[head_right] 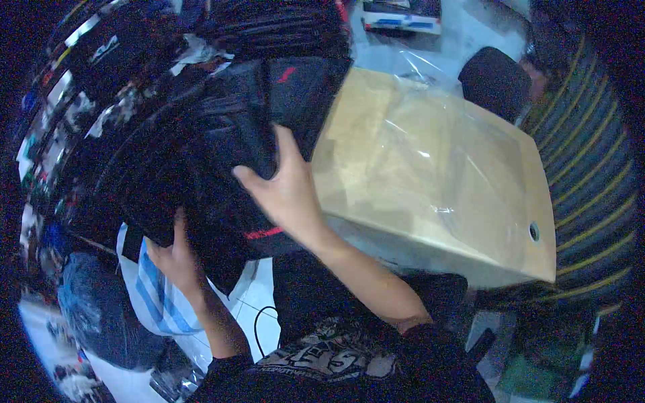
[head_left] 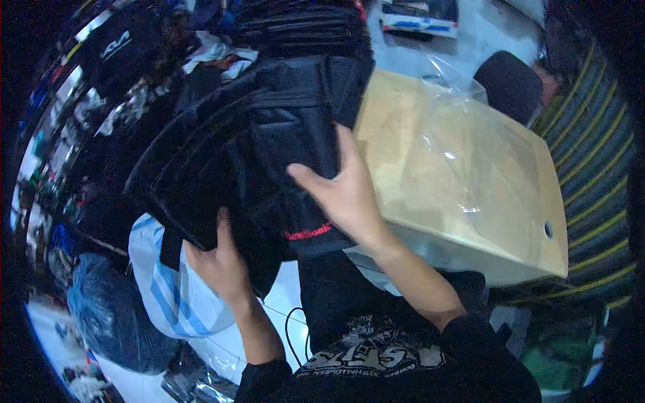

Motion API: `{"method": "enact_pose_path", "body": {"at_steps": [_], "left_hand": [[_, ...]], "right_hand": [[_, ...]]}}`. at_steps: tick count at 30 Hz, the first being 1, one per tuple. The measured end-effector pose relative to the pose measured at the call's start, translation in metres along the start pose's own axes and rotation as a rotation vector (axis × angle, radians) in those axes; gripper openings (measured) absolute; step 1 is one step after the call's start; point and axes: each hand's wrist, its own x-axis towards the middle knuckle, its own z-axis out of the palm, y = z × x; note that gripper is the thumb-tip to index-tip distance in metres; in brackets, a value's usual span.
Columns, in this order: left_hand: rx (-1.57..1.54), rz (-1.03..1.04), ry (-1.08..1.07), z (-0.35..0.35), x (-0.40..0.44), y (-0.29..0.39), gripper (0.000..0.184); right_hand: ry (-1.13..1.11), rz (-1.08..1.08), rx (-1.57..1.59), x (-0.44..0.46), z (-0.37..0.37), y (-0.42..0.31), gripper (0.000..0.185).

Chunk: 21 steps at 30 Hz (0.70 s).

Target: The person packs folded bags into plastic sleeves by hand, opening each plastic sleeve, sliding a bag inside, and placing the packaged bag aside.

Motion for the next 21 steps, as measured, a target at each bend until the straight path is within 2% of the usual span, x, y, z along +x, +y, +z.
{"method": "enact_pose_path", "body": {"at_steps": [2, 3, 4, 6, 7, 9, 10, 11, 12, 14, 15, 16, 18, 20, 21], "left_hand": [[-0.012, 0.088, 0.029, 0.02, -0.027, 0.015, 0.03], [-0.015, 0.135, 0.007, 0.028, -0.038, 0.014, 0.025], [-0.022, 0.092, 0.019, 0.037, -0.046, 0.021, 0.029], [-0.093, 0.002, -0.047, 0.039, -0.059, 0.03, 0.035], [-0.155, -0.009, -0.087, 0.039, -0.062, 0.035, 0.037], [-0.277, -0.025, -0.163, 0.042, -0.062, 0.047, 0.04], [-0.124, 0.071, -0.161, 0.044, -0.066, 0.042, 0.042], [0.032, 0.17, -0.158, 0.043, -0.071, 0.029, 0.045], [0.187, 0.27, -0.155, 0.041, -0.075, 0.025, 0.047], [-0.018, 0.139, -0.472, 0.033, -0.087, 0.034, 0.053], [-0.121, 0.066, -0.626, 0.029, -0.095, 0.041, 0.056], [-0.255, 0.0, -0.785, 0.027, -0.1, 0.044, 0.059], [-0.534, -0.166, -1.092, 0.028, -0.11, 0.046, 0.066], [-0.687, -0.328, -1.226, 0.031, -0.125, 0.067, 0.071], [-0.78, -0.246, -1.296, 0.033, -0.135, 0.063, 0.083]], "right_hand": [[-0.023, 0.177, 0.01, -0.018, 0.006, -0.031, 0.079], [-0.039, 0.17, 0.014, -0.027, 0.009, -0.036, 0.081], [-0.058, 0.162, 0.021, -0.035, 0.01, -0.039, 0.082], [-0.065, -0.087, -0.14, -0.049, 0.004, -0.041, 0.084], [-0.122, -0.118, 0.012, -0.054, 0.002, -0.034, 0.087], [-0.181, -0.095, 0.031, -0.06, -0.009, -0.035, 0.088], [-0.213, -0.089, 0.042, -0.063, -0.016, -0.037, 0.089], [-0.181, -0.239, -0.157, -0.067, -0.023, -0.037, 0.098], [-0.198, -0.163, -0.129, -0.069, -0.031, -0.041, 0.102], [-0.229, -0.008, -0.072, -0.072, -0.05, -0.048, 0.109], [-0.176, 0.015, -0.131, -0.076, -0.058, -0.045, 0.116], [-0.245, 0.185, -0.039, -0.08, -0.075, -0.045, 0.114], [-0.163, 0.095, -0.066, -0.086, -0.102, -0.045, 0.112], [-0.109, 0.178, -0.177, -0.099, -0.134, -0.038, 0.11], [-0.072, 0.374, -0.078, -0.108, -0.148, -0.043, 0.108]]}}
